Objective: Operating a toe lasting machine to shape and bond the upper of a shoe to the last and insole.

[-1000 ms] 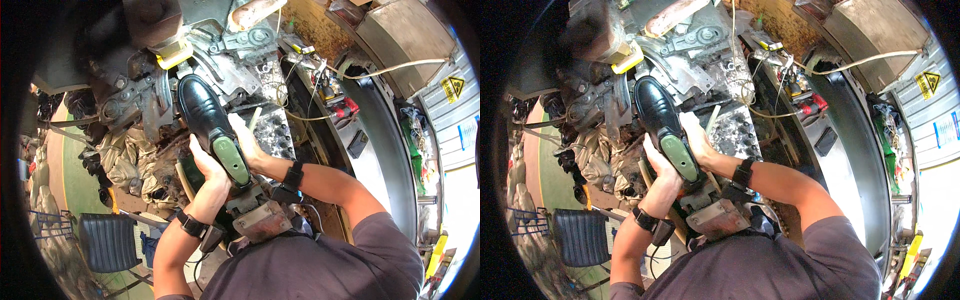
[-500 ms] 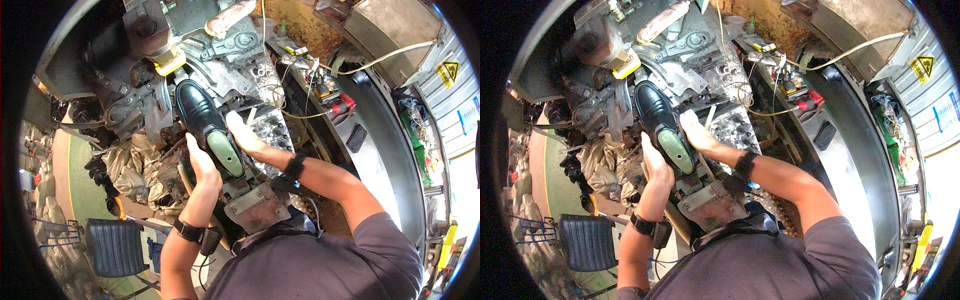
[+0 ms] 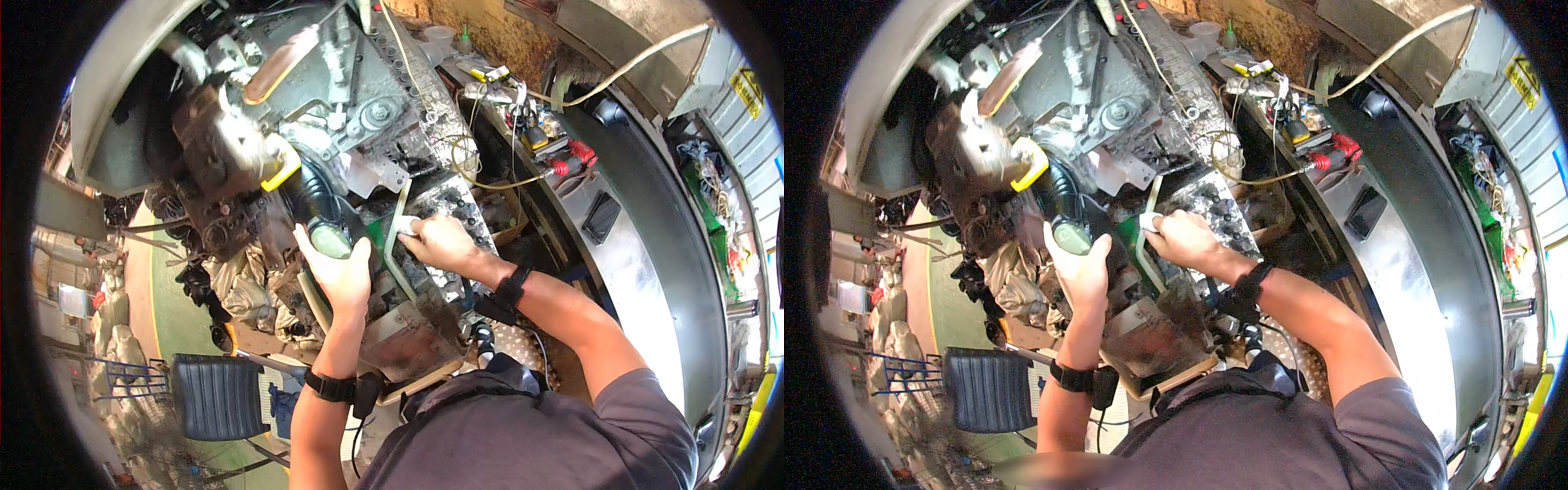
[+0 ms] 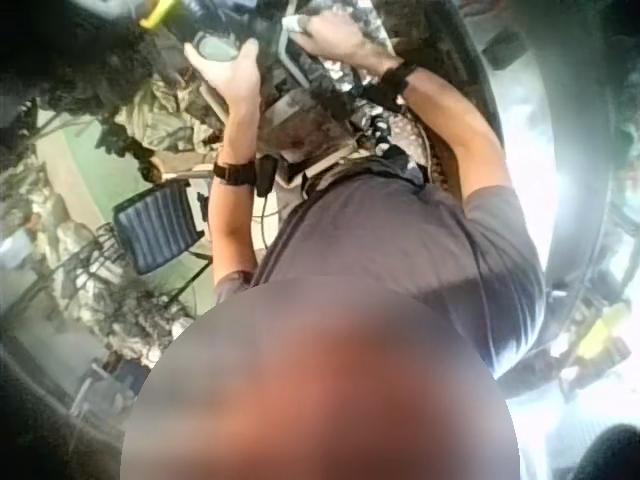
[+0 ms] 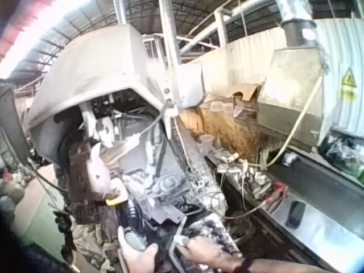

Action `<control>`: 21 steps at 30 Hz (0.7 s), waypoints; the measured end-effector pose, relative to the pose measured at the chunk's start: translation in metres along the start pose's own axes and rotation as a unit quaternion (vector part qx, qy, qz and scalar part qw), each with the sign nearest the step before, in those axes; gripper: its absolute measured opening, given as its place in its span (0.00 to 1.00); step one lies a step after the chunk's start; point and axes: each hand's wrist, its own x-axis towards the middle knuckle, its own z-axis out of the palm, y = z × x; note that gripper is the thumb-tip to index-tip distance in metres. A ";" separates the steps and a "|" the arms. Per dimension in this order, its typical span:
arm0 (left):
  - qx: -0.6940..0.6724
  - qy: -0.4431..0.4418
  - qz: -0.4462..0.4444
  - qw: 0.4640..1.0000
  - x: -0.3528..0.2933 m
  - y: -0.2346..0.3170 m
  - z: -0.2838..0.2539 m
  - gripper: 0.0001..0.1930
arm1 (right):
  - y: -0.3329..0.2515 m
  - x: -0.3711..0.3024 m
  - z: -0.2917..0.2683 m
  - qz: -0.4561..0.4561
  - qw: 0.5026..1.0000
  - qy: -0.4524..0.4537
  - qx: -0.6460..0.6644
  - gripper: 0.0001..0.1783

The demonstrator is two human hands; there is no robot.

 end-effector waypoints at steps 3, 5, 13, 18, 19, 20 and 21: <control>-0.061 -0.003 -0.016 0.998 -0.005 0.005 0.002 0.51 | 0.005 -0.008 0.007 -0.030 0.997 0.074 0.019 0.17; 0.010 0.001 -0.038 0.999 -0.005 0.025 0.006 0.50 | 0.009 -0.009 0.010 -0.032 0.995 0.094 0.030 0.17; 0.008 -0.012 -0.027 1.000 0.003 0.008 0.005 0.51 | 0.014 -0.001 0.006 -0.032 0.992 0.097 0.072 0.17; -0.026 0.018 -0.021 0.999 0.003 0.009 0.005 0.49 | 0.013 0.003 0.014 -0.024 0.990 0.112 0.080 0.14; 0.016 0.007 -0.032 0.999 0.002 0.013 0.003 0.50 | 0.014 0.003 0.016 -0.025 0.992 0.105 0.071 0.14; -0.011 0.000 -0.037 0.999 0.000 0.018 0.006 0.50 | 0.013 0.002 0.012 -0.022 0.990 0.116 0.075 0.14; -0.035 -0.003 -0.039 0.999 -0.003 0.022 0.008 0.50 | 0.011 0.001 0.010 -0.023 0.988 0.125 0.084 0.13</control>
